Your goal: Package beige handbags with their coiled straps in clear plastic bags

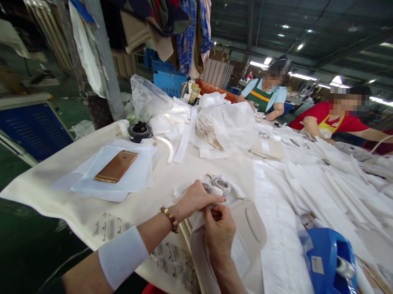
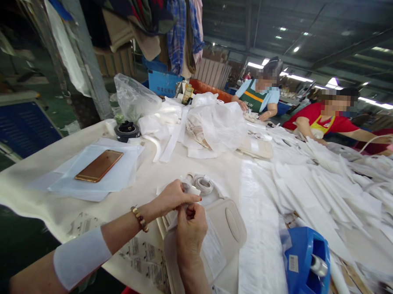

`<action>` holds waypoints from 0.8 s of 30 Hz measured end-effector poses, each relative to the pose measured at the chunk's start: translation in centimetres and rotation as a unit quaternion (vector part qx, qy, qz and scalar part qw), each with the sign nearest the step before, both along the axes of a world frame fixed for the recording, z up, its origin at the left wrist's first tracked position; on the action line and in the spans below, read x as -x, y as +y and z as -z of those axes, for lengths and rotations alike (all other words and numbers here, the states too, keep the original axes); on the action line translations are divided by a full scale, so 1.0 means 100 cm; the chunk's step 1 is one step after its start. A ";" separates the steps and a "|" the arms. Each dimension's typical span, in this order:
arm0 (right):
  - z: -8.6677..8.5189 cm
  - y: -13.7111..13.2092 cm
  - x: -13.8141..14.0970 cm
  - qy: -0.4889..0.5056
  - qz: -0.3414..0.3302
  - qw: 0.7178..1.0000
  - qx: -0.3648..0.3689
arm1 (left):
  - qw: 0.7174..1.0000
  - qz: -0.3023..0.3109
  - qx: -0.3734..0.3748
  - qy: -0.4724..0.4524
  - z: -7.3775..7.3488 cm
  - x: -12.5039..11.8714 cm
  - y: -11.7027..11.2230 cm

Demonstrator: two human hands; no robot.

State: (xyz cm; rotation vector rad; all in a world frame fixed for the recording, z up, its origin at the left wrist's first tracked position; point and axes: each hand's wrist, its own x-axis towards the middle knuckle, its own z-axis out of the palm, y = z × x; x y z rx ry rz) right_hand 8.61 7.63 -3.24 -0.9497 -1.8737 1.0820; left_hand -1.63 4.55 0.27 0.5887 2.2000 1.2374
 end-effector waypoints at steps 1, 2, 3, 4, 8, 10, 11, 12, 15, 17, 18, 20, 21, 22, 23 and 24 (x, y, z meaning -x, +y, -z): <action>0.000 0.001 0.001 -0.006 0.003 1.000 -0.017 | 1.000 0.005 0.009 0.005 -0.002 0.000 0.001; 0.001 0.002 0.003 -0.012 0.005 0.999 -0.036 | 1.000 0.010 0.017 0.009 -0.004 0.000 0.001; 0.002 0.004 0.004 -0.017 0.004 0.998 -0.055 | 1.000 0.013 0.022 0.014 -0.006 0.000 0.002; 0.003 0.005 0.005 -0.023 0.001 0.997 -0.072 | 0.999 0.013 0.023 0.019 -0.007 -0.001 0.003; 0.006 0.007 0.007 -0.057 -0.020 0.989 -0.132 | 0.999 0.002 0.029 0.034 -0.006 -0.001 0.006; 0.008 0.009 0.007 -0.076 -0.033 0.984 -0.156 | 0.999 -0.005 0.029 0.036 -0.004 -0.001 0.008; 0.009 0.009 0.006 -0.085 -0.042 0.982 -0.164 | 0.999 -0.009 0.028 0.036 -0.002 -0.001 0.009; 0.010 0.010 0.006 -0.094 -0.051 0.980 -0.171 | 0.999 -0.013 0.026 0.035 0.000 -0.001 0.009; 0.016 0.012 0.006 -0.116 -0.072 0.971 -0.198 | 0.999 -0.028 0.013 0.024 0.008 0.000 0.011; 0.020 0.013 0.008 -0.125 -0.078 0.962 -0.230 | 0.999 -0.045 -0.008 0.011 0.016 0.002 0.012; 0.022 0.012 0.008 -0.125 -0.080 0.958 -0.247 | 0.998 -0.054 -0.022 0.001 0.019 0.002 0.012; 0.024 0.010 0.010 -0.114 -0.085 0.951 -0.275 | 0.996 -0.069 -0.059 -0.027 0.024 0.004 0.010; 0.024 0.009 0.011 -0.104 -0.088 0.949 -0.285 | 0.993 -0.074 -0.081 -0.045 0.026 0.004 0.008; 0.024 0.007 0.011 -0.093 -0.093 0.947 -0.294 | 0.989 -0.078 -0.104 -0.064 0.026 0.004 0.006; 0.023 0.006 0.011 -0.079 -0.100 0.946 -0.299 | 0.985 -0.082 -0.129 -0.084 0.026 0.004 0.003; 0.022 0.005 0.010 -0.059 -0.110 0.947 -0.297 | 0.979 -0.086 -0.154 -0.104 0.026 0.003 -0.001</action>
